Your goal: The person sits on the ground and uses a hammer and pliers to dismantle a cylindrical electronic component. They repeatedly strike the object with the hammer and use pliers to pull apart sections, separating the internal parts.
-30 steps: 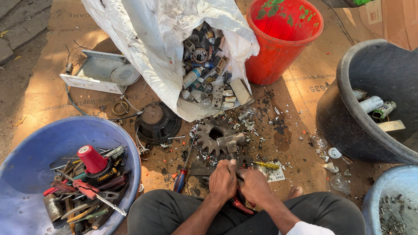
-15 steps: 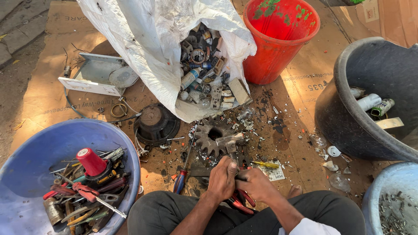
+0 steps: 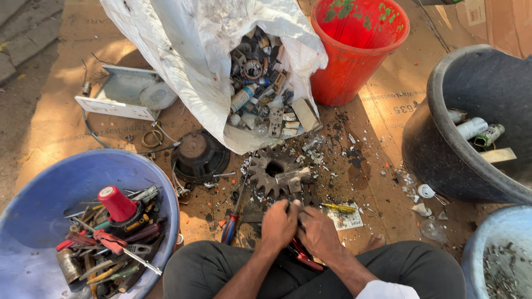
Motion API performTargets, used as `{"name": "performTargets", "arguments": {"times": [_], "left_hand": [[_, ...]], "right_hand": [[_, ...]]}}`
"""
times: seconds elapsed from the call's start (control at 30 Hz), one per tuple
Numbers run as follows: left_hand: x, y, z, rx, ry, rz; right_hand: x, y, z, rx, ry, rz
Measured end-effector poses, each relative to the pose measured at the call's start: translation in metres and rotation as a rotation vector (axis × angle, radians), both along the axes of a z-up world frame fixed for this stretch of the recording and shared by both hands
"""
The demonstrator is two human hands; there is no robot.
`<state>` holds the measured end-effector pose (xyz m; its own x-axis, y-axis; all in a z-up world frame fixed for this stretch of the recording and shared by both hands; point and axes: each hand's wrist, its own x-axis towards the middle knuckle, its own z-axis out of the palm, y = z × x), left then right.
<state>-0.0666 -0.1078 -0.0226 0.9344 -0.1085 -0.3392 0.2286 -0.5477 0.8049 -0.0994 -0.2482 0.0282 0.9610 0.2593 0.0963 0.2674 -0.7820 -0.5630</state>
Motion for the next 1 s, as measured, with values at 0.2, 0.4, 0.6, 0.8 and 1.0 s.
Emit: {"name": "performTargets", "arguments": {"times": [0.2,0.4,0.6,0.8,1.0], "left_hand": [[0.036,0.044,0.007,-0.512,0.032,0.428],[0.035,0.061,0.015,-1.231,0.089,0.555],[0.038,0.06,0.021,-1.135,0.052,0.552],[0.044,0.09,0.029,-0.982,-0.09,0.528],[0.054,0.104,0.032,-1.045,-0.182,0.399]], "right_hand": [[-0.02,0.024,0.011,-0.209,0.455,-0.123],[-0.047,0.039,-0.012,-0.928,0.293,0.257],[-0.042,0.026,-0.037,-0.803,0.399,0.138],[-0.022,-0.01,-0.017,-0.002,0.674,0.028],[-0.038,-0.014,0.005,0.81,1.125,-0.049]]}}
